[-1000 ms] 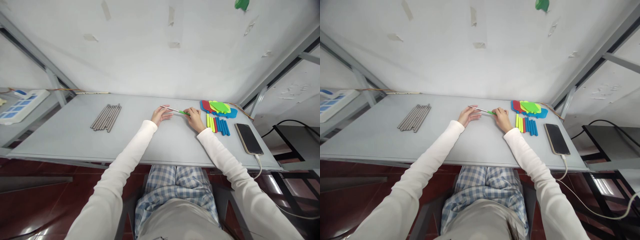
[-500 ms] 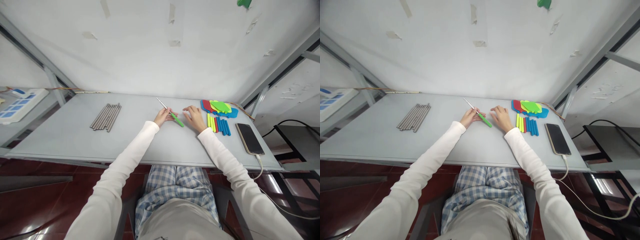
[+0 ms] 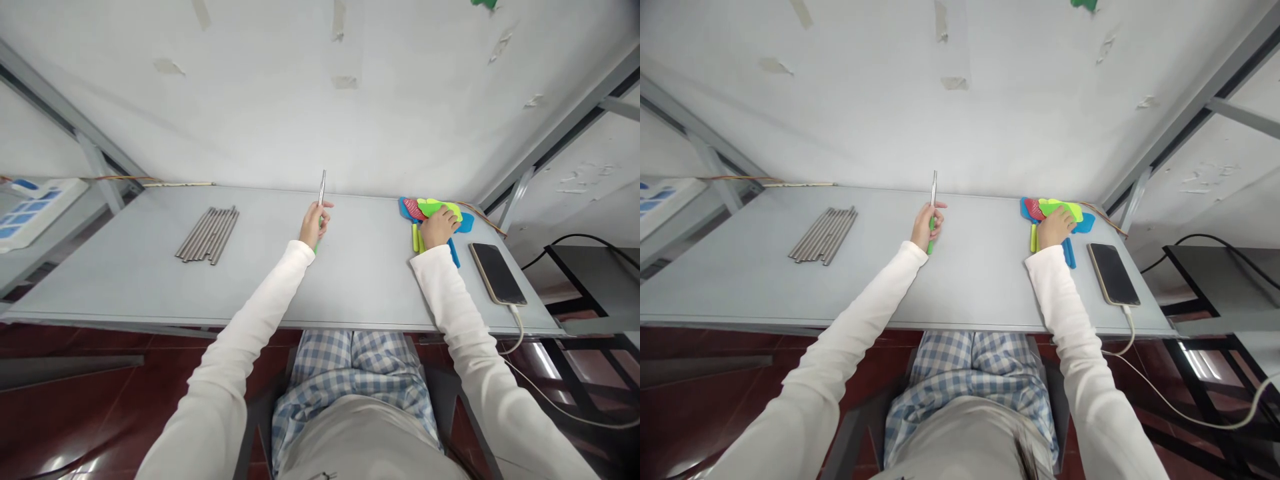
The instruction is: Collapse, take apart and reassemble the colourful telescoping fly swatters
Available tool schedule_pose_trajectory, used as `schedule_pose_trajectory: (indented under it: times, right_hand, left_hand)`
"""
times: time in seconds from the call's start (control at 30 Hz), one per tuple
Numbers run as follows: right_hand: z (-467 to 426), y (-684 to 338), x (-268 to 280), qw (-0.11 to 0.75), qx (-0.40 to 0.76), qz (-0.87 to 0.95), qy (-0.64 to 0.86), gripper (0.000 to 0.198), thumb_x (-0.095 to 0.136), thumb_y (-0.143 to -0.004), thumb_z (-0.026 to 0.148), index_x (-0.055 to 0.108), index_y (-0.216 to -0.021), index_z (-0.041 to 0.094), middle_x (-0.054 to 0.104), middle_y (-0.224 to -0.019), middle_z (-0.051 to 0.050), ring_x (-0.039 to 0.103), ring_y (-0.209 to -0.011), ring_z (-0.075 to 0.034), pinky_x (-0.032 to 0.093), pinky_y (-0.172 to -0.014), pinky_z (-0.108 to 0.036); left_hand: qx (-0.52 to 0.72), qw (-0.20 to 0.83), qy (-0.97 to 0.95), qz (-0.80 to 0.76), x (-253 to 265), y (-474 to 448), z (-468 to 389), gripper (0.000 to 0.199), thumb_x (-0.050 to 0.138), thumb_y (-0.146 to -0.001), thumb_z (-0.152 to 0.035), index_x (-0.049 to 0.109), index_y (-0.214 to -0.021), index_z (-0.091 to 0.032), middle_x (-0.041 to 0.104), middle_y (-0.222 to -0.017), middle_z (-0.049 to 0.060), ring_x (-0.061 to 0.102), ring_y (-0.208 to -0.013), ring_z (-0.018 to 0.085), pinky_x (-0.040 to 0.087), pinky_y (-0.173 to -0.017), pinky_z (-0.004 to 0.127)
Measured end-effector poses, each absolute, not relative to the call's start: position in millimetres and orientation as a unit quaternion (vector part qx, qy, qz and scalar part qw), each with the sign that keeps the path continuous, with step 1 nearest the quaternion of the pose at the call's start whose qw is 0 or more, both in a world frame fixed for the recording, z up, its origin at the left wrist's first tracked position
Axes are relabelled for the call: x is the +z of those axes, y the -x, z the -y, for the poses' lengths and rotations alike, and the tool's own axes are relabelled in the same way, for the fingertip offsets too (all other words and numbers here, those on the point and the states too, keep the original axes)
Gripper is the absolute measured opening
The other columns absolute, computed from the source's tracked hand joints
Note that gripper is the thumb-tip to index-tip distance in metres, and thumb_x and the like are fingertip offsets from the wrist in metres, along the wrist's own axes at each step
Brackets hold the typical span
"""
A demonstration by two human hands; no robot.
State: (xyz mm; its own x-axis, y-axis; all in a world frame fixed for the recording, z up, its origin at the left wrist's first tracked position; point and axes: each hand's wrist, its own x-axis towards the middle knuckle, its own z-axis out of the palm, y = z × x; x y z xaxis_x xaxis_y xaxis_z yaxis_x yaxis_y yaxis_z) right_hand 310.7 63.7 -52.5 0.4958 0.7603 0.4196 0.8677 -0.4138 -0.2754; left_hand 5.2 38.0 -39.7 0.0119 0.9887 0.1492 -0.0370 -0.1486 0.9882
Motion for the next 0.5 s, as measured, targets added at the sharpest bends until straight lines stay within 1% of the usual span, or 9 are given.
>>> schedule_pose_trajectory:
  times: [0.07,0.13,0.2,0.23,0.3,0.37,0.43,0.5]
  right_hand:
    - [-63.8,-310.6,-51.1,0.236,-0.118,0.484,0.834,0.043,0.047,-0.078,0.009,0.053,-0.118,-0.001,0.054,-0.119,-0.031,0.05,-0.114,-0.04,0.033,-0.095,-0.056]
    - [-64.3,-311.1,-50.7,0.25,-0.117,0.481,0.832,0.036,0.046,-0.079,0.01,0.057,-0.112,0.001,0.055,-0.116,-0.03,0.05,-0.112,-0.039,0.033,-0.094,-0.057]
    - [-64.9,-312.1,-49.9,0.272,-0.121,0.478,0.826,0.031,0.042,-0.083,0.01,0.059,-0.108,0.003,0.057,-0.112,-0.028,0.051,-0.11,-0.038,0.032,-0.093,-0.059]
    - [-65.1,-312.6,-48.9,0.28,-0.126,0.475,0.825,0.031,0.039,-0.085,0.01,0.06,-0.107,0.004,0.057,-0.11,-0.028,0.051,-0.109,-0.037,0.032,-0.093,-0.059]
    - [-65.3,-314.2,-45.0,0.289,-0.141,0.468,0.823,0.036,0.031,-0.089,0.009,0.06,-0.109,0.004,0.057,-0.108,-0.027,0.052,-0.109,-0.036,0.031,-0.094,-0.059]
    - [-65.1,-316.9,-39.1,0.306,-0.162,0.46,0.818,0.043,0.024,-0.091,0.009,0.059,-0.115,0.005,0.057,-0.108,-0.025,0.05,-0.11,-0.034,0.031,-0.095,-0.058]
    - [-64.0,-321.1,-32.1,0.342,-0.179,0.458,0.8,0.046,0.022,-0.092,0.01,0.058,-0.121,0.009,0.056,-0.11,-0.022,0.047,-0.113,-0.034,0.031,-0.096,-0.059]
    - [-61.7,-325.2,-25.8,0.384,-0.189,0.467,0.774,0.047,0.024,-0.091,0.011,0.059,-0.123,0.015,0.054,-0.111,-0.019,0.044,-0.114,-0.032,0.031,-0.098,-0.058]
  left_hand:
    - [0.539,0.391,-0.579,-0.471,-43.3,-3.6,-36.3,0.027,0.034,-0.092,-0.033,0.051,-0.111,-0.025,0.042,-0.069,-0.005,0.031,-0.046,0.008,0.024,-0.043,0.021]
    - [0.503,0.273,-0.648,-0.502,-45.8,-1.6,-33.4,0.031,0.036,-0.091,-0.029,0.047,-0.119,-0.025,0.051,-0.074,-0.004,0.043,-0.054,0.01,0.034,-0.053,0.022]
    - [0.427,0.168,-0.714,-0.529,-46.4,-0.4,-29.5,0.034,0.042,-0.09,-0.028,0.048,-0.123,-0.025,0.059,-0.082,-0.003,0.05,-0.06,0.011,0.039,-0.062,0.024]
    - [0.387,0.131,-0.739,-0.536,-45.9,-0.5,-27.4,0.034,0.044,-0.089,-0.028,0.05,-0.123,-0.026,0.062,-0.085,-0.003,0.052,-0.06,0.011,0.04,-0.064,0.024]
    - [0.336,0.089,-0.768,-0.538,-44.2,-1.9,-23.6,0.033,0.048,-0.089,-0.028,0.056,-0.12,-0.027,0.066,-0.09,-0.003,0.054,-0.061,0.011,0.04,-0.067,0.025]
    - [0.317,0.064,-0.783,-0.531,-42.8,-4.0,-21.5,0.032,0.048,-0.089,-0.027,0.06,-0.119,-0.029,0.069,-0.095,-0.002,0.057,-0.066,0.011,0.041,-0.068,0.025]
    - [0.307,0.042,-0.792,-0.526,-42.9,-5.4,-22.0,0.032,0.047,-0.091,-0.026,0.064,-0.119,-0.03,0.07,-0.1,-0.001,0.059,-0.072,0.013,0.042,-0.068,0.026]
    - [0.296,0.024,-0.804,-0.516,-44.7,-5.2,-24.8,0.033,0.046,-0.093,-0.026,0.065,-0.119,-0.03,0.069,-0.099,0.001,0.06,-0.077,0.014,0.043,-0.07,0.026]
